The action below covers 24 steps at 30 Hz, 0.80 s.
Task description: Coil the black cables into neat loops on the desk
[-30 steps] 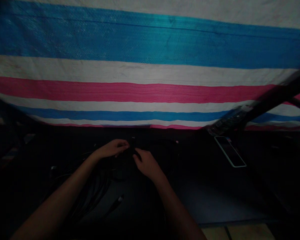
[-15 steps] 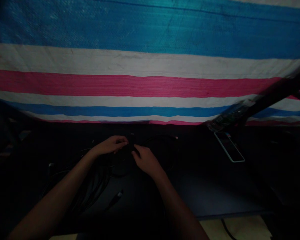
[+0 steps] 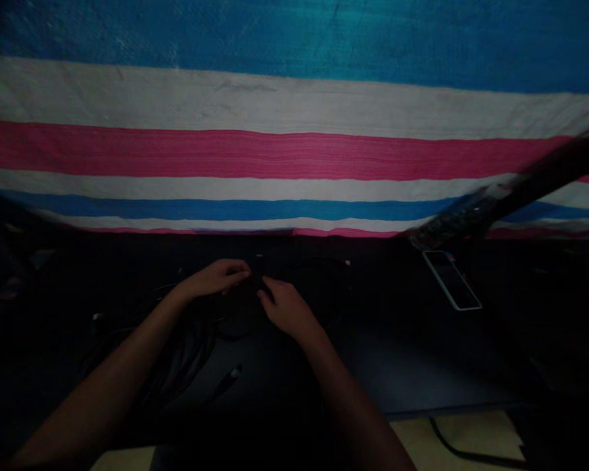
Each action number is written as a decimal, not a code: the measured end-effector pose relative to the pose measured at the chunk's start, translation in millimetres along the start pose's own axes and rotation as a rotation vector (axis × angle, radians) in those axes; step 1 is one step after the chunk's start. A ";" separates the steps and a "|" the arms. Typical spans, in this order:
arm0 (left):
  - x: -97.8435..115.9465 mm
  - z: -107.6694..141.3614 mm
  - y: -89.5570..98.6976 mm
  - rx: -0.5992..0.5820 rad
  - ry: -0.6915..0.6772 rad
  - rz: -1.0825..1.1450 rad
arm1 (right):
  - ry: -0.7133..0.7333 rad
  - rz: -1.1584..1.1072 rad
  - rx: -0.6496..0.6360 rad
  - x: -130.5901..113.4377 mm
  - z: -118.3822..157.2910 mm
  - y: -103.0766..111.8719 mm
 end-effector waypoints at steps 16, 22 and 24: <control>0.2 0.7 -2.4 0.013 0.013 -0.013 | -0.004 0.017 -0.023 3.2 0.0 -0.3; 2.9 0.5 -0.6 0.004 -0.051 -0.021 | -0.041 0.022 0.003 7.7 -2.6 -1.7; 5.9 0.4 1.4 0.016 -0.097 -0.023 | -0.032 -0.019 0.051 8.1 -3.8 -0.4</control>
Point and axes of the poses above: each hand's wrist, its own z-axis away from the middle knuckle, its own y-axis out of the back of the hand, x = y × z, the point moved 2 cm from there along -z, towards the middle knuckle, and after that the axes turned 3 degrees about -z, right-handed, at the moved point
